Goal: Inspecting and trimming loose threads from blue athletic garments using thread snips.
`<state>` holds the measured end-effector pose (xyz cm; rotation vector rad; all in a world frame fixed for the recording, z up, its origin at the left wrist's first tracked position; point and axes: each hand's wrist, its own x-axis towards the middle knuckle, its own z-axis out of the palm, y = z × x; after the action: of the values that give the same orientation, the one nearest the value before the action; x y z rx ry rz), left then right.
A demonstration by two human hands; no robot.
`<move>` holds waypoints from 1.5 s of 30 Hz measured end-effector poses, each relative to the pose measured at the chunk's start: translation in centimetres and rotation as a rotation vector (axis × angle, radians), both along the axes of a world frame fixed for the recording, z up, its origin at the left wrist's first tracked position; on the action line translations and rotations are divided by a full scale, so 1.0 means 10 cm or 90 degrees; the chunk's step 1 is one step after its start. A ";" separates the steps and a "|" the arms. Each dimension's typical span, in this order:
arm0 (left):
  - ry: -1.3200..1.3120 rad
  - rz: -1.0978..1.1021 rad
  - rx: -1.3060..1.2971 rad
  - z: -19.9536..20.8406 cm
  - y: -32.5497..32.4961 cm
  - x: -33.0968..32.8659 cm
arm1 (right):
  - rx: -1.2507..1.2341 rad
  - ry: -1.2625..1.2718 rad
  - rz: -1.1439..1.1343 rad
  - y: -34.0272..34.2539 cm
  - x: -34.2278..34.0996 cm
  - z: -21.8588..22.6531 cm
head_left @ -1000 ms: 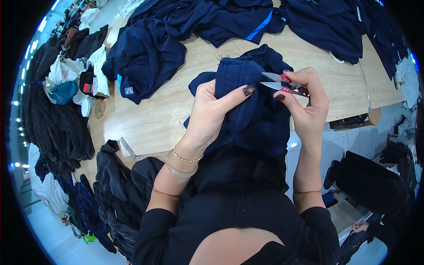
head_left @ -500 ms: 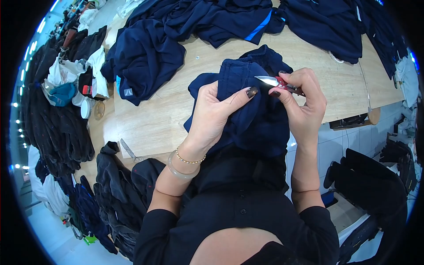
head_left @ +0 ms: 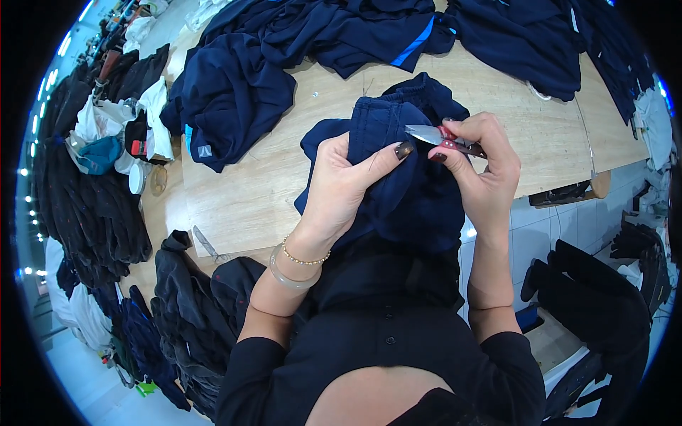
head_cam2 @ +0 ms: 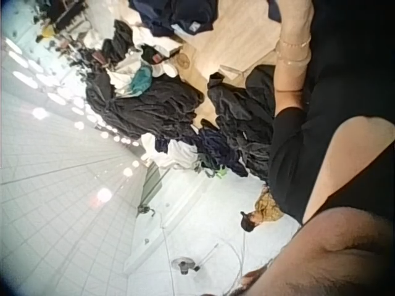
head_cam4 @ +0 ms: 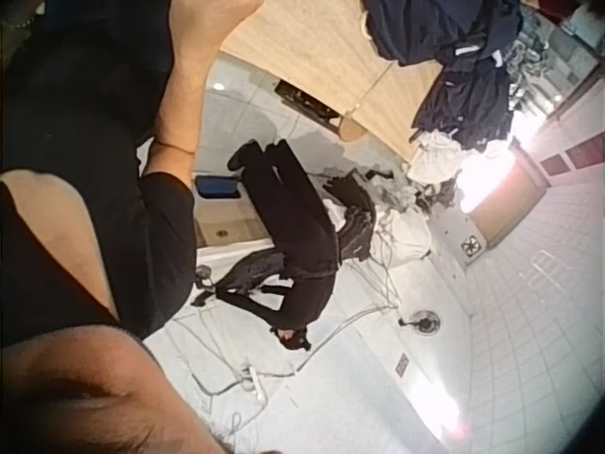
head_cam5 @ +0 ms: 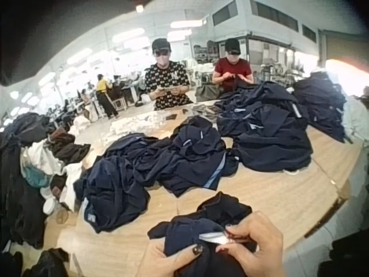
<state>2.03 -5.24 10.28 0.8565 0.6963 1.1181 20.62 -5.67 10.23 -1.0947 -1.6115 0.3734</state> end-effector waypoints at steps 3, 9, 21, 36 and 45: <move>-0.003 -0.004 -0.008 0.02 0.00 0.00 | -0.011 -0.005 -0.009 -0.01 0.02 0.01; 0.008 -0.012 -0.005 0.02 0.00 -0.01 | 0.002 -0.017 0.007 0.00 0.04 0.01; 0.336 -0.355 0.210 0.50 0.56 -0.39 | -0.165 0.320 0.201 0.58 0.05 0.24; 0.794 -0.191 0.236 -0.21 0.39 -1.13 | -0.221 0.089 -0.087 0.39 0.38 -0.81; 0.861 0.116 0.448 -0.76 0.08 -1.06 | -0.033 0.014 -0.269 0.34 0.22 -1.05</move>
<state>-8.59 -4.43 2.68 2.2506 1.5187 0.8165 22.78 -2.25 -0.29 -1.4282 -1.3123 0.1454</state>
